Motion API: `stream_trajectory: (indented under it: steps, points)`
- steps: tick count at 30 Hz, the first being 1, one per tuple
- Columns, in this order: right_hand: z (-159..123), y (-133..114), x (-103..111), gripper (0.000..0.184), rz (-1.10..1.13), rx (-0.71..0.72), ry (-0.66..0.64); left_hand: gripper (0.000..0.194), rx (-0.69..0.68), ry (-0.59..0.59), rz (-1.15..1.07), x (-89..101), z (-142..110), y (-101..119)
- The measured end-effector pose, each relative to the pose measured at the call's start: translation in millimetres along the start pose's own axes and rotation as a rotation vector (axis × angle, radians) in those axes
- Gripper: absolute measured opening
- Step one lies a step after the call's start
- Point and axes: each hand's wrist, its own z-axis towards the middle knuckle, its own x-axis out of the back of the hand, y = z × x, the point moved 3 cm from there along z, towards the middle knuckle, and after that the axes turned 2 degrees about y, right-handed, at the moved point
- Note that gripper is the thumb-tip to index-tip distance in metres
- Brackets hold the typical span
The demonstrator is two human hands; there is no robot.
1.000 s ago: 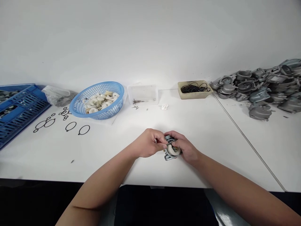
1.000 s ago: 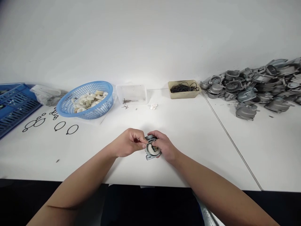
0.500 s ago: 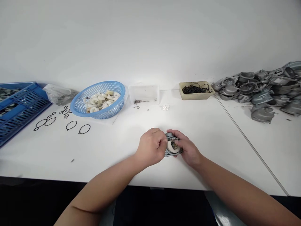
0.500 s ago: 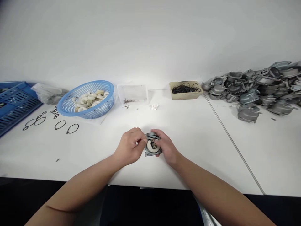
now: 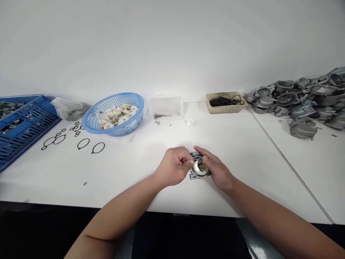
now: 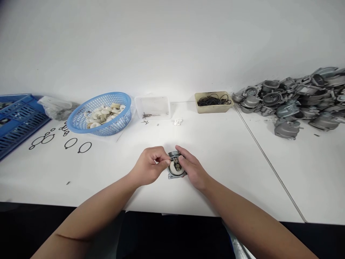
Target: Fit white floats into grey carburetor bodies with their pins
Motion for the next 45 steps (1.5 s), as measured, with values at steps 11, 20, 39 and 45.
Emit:
stream_trajectory:
  steps: [11, 20, 39, 45]
  points:
    - [-1, 3, -3, 0.063, 0.03, -0.04, -0.032, 0.017, 0.335, -0.18, -0.442, -2.4, 2, -14]
    - [-5, -7, -9, 0.073, -0.223, -0.078, 0.039, 0.017, 0.366, -0.255, -0.417, -1.0, 6, -19]
    - [-6, -10, -23, 0.059, -0.179, -0.076, -0.166, 0.011, 0.115, -0.476, -0.395, 8.3, 17, -21]
    - [-4, -7, -22, 0.061, -0.211, -0.066, -0.163, 0.016, 0.229, -0.468, -0.465, 5.6, 18, -30]
